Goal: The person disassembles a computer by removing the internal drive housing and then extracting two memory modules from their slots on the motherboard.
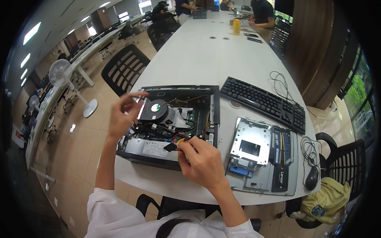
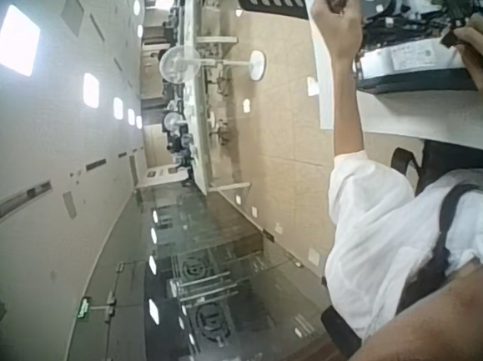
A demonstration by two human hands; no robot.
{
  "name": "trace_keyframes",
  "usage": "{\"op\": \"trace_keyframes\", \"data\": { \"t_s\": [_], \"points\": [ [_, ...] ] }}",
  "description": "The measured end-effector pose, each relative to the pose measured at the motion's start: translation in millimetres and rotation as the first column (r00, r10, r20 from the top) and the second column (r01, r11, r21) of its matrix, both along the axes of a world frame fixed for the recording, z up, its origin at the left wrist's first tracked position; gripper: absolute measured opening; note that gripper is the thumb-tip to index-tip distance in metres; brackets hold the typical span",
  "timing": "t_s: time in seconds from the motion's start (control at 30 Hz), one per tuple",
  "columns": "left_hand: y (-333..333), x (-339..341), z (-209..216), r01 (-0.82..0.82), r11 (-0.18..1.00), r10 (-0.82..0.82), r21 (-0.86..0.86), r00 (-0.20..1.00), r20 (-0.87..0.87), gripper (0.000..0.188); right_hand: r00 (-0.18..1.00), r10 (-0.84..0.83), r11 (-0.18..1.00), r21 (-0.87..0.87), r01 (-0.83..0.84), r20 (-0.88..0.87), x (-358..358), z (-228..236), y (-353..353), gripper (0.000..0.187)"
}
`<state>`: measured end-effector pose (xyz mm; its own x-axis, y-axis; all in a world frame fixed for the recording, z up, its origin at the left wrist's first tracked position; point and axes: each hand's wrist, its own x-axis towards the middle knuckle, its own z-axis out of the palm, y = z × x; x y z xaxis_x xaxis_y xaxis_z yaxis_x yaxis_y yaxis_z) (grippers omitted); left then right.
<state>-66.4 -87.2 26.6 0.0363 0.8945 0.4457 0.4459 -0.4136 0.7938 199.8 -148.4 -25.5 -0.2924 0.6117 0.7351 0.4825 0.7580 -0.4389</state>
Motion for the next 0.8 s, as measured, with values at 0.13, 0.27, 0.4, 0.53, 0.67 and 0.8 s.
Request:
{"op": "trace_keyframes", "data": {
  "t_s": [0.13, 0.27, 0.4, 0.53, 0.67, 0.8],
  "points": [
    [-9, -48, 5, -0.301, 0.947, 0.178, 0.116, 0.787, 0.59, 0.026, 0.999, -0.012, 1.0, -0.018, 0.012, -0.033, 4, -5, 3, 0.02],
    [-33, -87, -15, -0.32, 0.947, 0.225, 0.0, 0.665, 0.712, 0.023, 0.999, -0.016, 1.0, -0.012, 0.016, -0.028, 0, -6, 1, 0.021],
    [-41, -88, -26, -0.305, 0.95, 0.238, -0.067, 0.568, 0.788, 0.022, 0.999, -0.025, 1.0, -0.018, 0.024, -0.045, 0, -5, 0, 0.021],
    [-40, -88, -25, -0.272, 0.962, 0.185, -0.03, 0.568, 0.802, 0.02, 0.998, -0.03, 0.999, -0.023, 0.029, -0.054, -1, -6, -1, 0.02],
    [-35, -74, -13, -0.294, 0.956, 0.182, 0.013, 0.627, 0.758, 0.018, 0.995, -0.07, 0.998, -0.001, 0.07, -0.073, 2, -11, 1, 0.021],
    [-34, -70, -12, -0.317, 0.948, 0.192, 0.04, 0.665, 0.722, 0.015, 0.989, -0.09, 0.996, -0.031, 0.087, -0.116, 4, -5, 0, 0.021]
  ]
}}
